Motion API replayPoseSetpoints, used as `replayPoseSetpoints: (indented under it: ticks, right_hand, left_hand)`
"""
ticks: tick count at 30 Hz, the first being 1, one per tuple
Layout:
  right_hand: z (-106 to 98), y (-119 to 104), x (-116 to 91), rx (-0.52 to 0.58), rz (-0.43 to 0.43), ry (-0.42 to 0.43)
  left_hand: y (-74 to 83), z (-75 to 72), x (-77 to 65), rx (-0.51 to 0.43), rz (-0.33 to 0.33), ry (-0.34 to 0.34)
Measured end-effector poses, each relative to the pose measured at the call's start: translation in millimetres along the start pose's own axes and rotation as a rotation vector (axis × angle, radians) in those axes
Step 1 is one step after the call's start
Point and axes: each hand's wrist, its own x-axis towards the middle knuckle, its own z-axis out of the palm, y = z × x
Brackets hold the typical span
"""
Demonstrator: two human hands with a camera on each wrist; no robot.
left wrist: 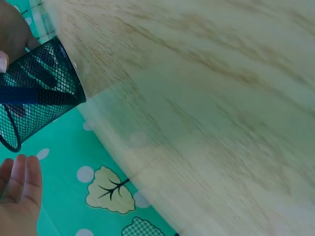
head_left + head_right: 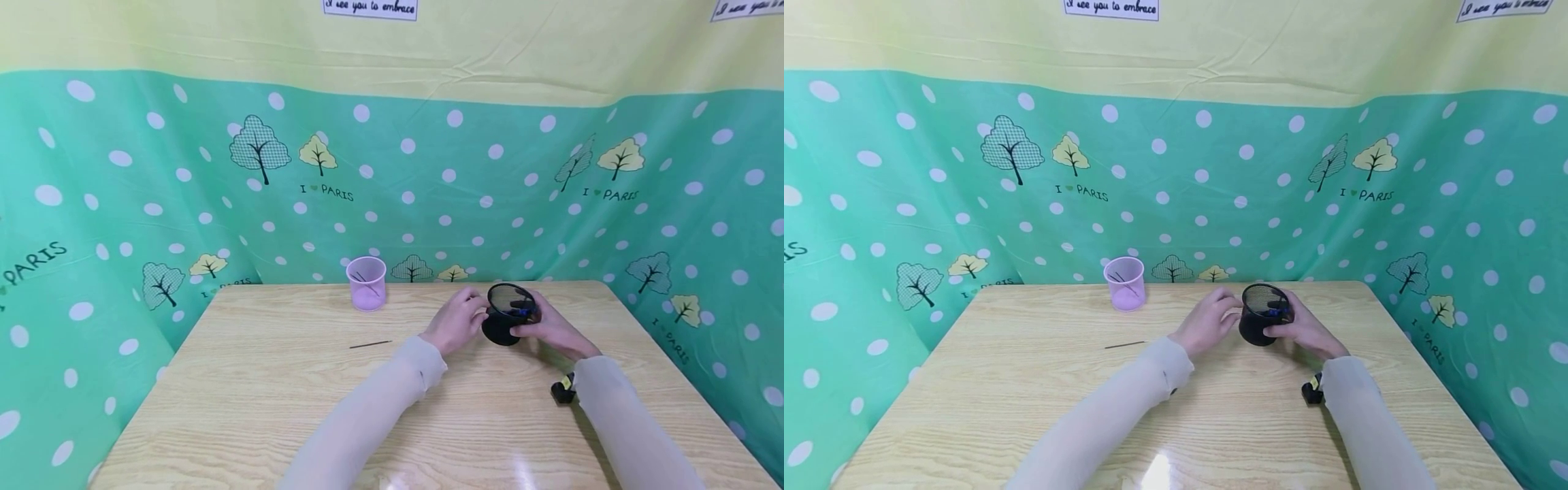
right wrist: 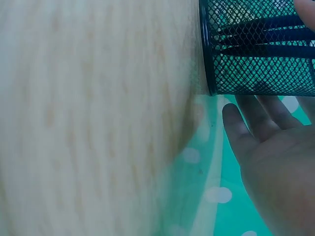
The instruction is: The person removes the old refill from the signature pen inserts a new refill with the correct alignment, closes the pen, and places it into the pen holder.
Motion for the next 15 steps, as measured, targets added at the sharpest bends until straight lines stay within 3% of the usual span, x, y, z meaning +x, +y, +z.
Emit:
replayPoseSetpoints:
  ticks: [15]
  right_hand:
    - [1, -12, -13, -0.124, 0.034, 0.076]
  left_hand:
    - [-8.8, -13.3, -26.1, 0.132, 0.013, -0.012]
